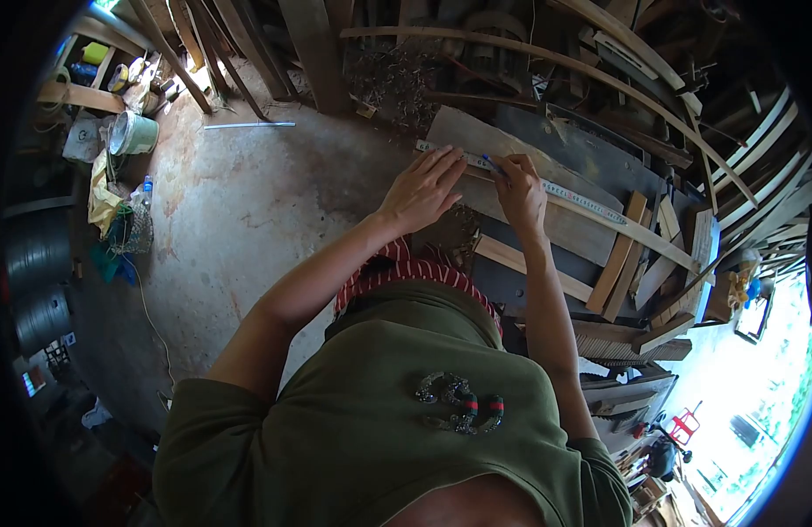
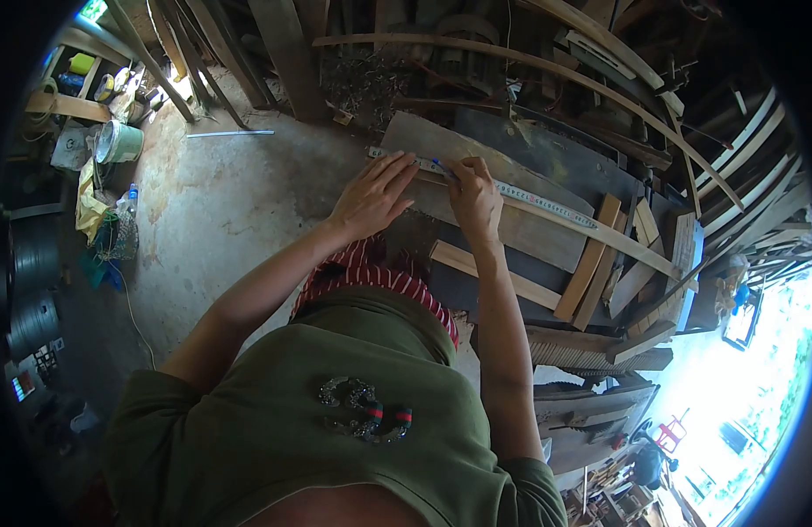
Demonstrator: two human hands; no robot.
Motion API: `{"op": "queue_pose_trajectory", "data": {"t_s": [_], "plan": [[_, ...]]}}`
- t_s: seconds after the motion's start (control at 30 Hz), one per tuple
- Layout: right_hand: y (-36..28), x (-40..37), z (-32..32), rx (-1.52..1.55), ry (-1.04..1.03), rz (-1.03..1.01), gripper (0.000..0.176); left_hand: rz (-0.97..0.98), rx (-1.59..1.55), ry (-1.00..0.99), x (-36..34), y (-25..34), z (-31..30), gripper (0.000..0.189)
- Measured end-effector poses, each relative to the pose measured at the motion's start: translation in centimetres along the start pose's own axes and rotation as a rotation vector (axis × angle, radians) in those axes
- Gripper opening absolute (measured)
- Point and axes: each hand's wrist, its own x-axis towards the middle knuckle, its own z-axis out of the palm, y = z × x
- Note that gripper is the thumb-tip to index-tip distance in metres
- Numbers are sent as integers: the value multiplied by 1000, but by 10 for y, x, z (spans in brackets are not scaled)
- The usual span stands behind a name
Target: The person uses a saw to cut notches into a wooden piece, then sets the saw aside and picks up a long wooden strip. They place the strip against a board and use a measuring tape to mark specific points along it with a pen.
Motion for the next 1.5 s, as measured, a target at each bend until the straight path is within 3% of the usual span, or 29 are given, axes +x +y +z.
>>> {"op": "queue_pose_trajectory", "data": {"t_s": [0.87, 1.5], "plan": [[2, -4, 3, 39, 22, 11, 27, -65, -6, -18, -5, -12, 0, 60], [-3, -13, -2, 54, -9, 19, 34, -90, -17, -27, -14, -4, -1, 62]]}}
